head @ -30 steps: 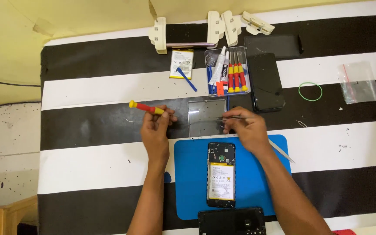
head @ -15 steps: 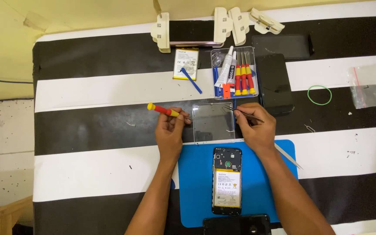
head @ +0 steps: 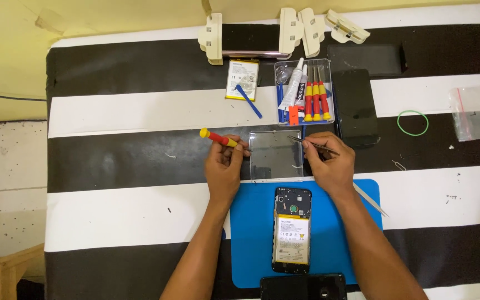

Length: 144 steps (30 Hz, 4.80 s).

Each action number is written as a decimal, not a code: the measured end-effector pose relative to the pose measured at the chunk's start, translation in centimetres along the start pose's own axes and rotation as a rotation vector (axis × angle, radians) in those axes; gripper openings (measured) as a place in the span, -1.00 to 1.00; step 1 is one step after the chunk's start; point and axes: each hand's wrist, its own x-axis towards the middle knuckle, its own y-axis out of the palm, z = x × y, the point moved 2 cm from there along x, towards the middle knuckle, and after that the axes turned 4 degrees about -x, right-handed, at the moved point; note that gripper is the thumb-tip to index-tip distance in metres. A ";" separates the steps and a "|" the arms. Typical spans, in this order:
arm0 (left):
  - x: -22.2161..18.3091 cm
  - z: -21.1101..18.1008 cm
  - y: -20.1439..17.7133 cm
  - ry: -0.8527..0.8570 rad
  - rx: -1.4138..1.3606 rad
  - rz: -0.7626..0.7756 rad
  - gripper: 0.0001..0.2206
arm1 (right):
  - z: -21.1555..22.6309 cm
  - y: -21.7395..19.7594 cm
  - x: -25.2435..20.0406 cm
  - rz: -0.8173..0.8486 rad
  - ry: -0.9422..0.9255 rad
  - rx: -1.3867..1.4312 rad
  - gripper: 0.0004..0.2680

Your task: Using a screwdriver and tweezers to repair internal components of a mobile phone on a workbench.

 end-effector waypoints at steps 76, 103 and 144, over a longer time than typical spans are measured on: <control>-0.5 -1.4 0.2 0.056 0.156 0.074 -0.85 | 5.8 -6.5 -19.5 0.230 -0.182 -0.074 -0.81; -0.4 -1.5 0.3 0.061 0.126 0.075 -0.85 | 5.8 -5.6 -19.2 0.313 0.034 -0.010 -0.81; -0.3 -1.2 0.2 0.066 0.161 0.077 -0.83 | 6.4 -7.0 -17.5 0.034 -0.105 -0.205 -0.89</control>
